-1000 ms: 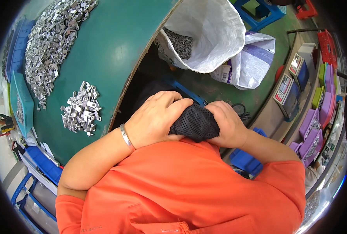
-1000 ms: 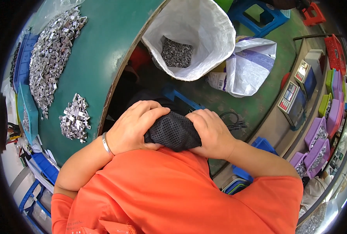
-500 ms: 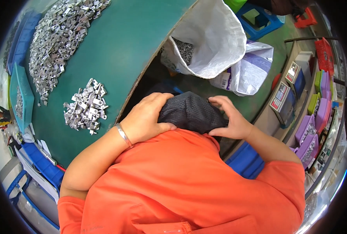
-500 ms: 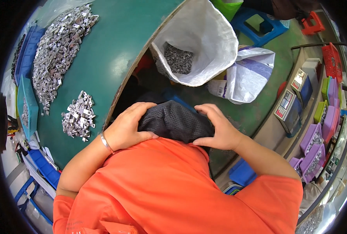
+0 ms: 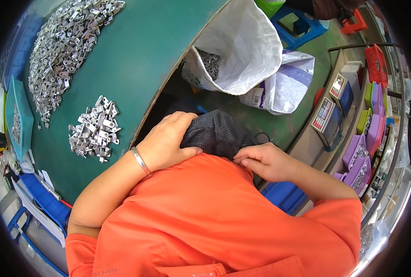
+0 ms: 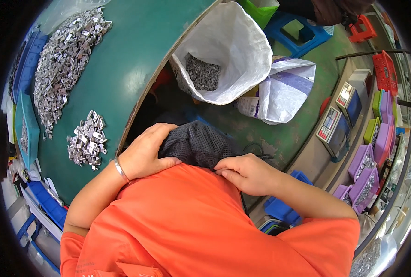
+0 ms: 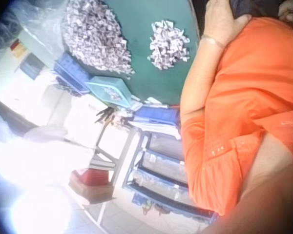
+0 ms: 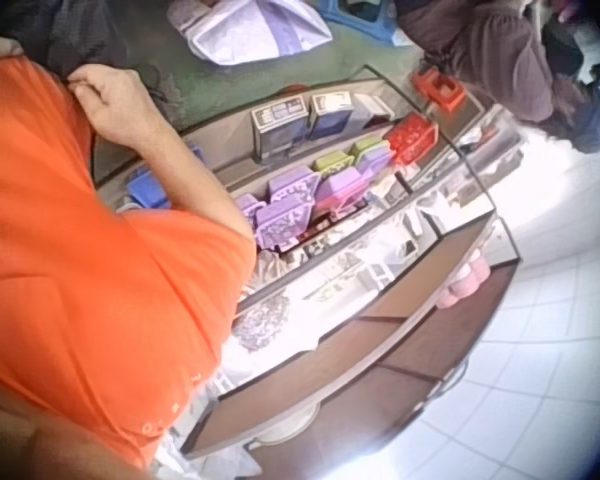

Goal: The person repeatedly picks up small metal brackets and screws from a large pile on a green table, inserts the screws into the brackets, and places the assembled units into a light blue basket. The task involves continuous manual assembly of small hardware components.

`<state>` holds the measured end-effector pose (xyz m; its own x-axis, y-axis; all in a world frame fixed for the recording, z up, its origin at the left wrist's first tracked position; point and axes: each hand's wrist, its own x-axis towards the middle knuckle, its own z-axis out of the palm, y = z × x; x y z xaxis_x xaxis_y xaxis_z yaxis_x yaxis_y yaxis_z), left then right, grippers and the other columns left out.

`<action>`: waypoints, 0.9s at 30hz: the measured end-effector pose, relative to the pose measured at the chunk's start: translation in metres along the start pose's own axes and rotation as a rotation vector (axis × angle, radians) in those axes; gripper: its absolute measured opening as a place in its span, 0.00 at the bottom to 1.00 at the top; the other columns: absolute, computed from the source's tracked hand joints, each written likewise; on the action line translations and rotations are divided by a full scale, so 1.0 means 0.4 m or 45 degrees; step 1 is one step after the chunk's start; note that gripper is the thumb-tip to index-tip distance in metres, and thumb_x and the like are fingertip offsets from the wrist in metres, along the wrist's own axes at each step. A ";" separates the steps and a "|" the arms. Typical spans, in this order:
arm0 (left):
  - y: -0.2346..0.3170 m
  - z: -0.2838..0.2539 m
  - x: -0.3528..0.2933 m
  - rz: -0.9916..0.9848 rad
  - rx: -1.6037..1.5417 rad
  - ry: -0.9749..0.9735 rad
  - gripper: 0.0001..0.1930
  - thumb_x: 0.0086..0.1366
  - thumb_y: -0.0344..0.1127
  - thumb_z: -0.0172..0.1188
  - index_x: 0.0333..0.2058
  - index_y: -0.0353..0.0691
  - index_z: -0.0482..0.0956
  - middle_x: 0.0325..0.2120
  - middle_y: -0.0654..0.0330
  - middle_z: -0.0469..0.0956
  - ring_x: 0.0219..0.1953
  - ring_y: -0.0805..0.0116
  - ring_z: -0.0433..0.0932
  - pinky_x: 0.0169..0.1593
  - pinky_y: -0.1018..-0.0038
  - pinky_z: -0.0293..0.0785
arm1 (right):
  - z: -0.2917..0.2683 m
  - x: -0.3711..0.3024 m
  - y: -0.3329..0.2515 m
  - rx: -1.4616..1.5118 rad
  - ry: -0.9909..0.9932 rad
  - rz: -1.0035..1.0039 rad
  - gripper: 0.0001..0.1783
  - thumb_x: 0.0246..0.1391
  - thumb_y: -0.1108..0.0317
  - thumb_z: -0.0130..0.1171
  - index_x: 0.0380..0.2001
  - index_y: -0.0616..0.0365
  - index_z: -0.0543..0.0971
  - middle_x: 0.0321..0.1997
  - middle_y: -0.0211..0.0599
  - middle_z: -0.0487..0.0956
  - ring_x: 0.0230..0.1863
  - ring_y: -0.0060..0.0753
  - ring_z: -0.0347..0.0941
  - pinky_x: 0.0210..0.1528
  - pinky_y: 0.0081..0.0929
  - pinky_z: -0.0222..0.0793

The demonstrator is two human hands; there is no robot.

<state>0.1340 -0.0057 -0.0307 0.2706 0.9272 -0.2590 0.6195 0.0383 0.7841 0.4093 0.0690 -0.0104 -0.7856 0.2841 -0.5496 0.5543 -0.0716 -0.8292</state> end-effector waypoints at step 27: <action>0.115 0.069 0.262 0.168 0.262 -0.606 0.18 0.58 0.46 0.55 0.34 0.36 0.82 0.34 0.46 0.81 0.40 0.48 0.79 0.46 0.58 0.74 | 0.014 0.004 0.005 -0.884 0.348 -0.148 0.16 0.45 0.59 0.65 0.16 0.56 0.73 0.17 0.43 0.75 0.19 0.49 0.73 0.21 0.42 0.68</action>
<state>0.2110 0.0828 -0.0373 0.6308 0.6458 -0.4301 0.6763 -0.1859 0.7128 0.4077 0.0639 -0.0134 -0.8037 0.4865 -0.3426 0.5887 0.5668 -0.5763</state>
